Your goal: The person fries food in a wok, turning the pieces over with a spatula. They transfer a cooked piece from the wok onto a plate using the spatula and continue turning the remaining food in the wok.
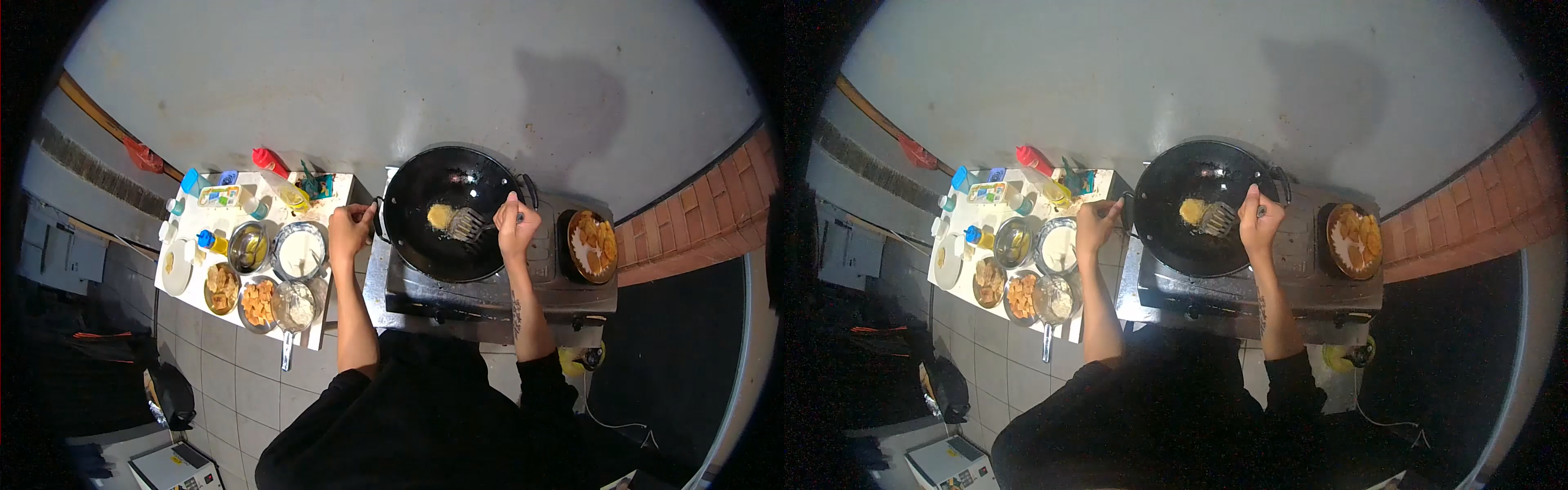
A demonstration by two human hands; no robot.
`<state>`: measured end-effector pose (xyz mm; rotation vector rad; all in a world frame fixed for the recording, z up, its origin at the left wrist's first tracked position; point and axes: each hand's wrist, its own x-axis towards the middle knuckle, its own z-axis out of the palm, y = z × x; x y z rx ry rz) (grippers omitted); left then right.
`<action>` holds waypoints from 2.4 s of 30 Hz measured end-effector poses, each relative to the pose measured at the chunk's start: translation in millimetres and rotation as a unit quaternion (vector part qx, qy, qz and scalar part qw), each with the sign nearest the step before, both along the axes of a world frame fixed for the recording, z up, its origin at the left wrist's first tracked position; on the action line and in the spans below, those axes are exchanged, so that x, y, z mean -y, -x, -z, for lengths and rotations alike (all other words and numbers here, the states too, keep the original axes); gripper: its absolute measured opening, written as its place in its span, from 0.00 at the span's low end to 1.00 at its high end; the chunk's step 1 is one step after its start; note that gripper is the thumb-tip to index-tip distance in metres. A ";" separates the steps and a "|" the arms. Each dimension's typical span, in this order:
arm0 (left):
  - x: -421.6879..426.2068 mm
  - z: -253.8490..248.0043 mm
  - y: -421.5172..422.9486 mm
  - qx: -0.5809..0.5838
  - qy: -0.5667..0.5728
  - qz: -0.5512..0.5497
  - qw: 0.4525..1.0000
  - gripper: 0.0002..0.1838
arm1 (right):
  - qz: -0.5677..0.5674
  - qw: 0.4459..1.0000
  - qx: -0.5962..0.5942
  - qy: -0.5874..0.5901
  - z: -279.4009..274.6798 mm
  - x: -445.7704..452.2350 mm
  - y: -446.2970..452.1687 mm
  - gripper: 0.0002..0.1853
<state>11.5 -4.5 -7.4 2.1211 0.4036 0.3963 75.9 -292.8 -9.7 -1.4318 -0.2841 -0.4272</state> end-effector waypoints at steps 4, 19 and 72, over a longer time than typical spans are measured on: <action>-2.4 4.9 -0.9 0.004 -0.010 -0.003 1.000 0.17 | -0.004 1.000 0.005 -0.030 2.3 -0.8 -4.1 0.27; -1.6 2.0 -1.4 -0.046 0.015 0.010 0.999 0.16 | -0.016 0.996 -0.022 -0.088 7.6 9.8 0.8 0.27; -18.2 -6.3 5.3 0.026 0.021 0.015 0.999 0.13 | 0.009 0.972 -0.004 -0.236 -25.5 90.4 -1.0 0.25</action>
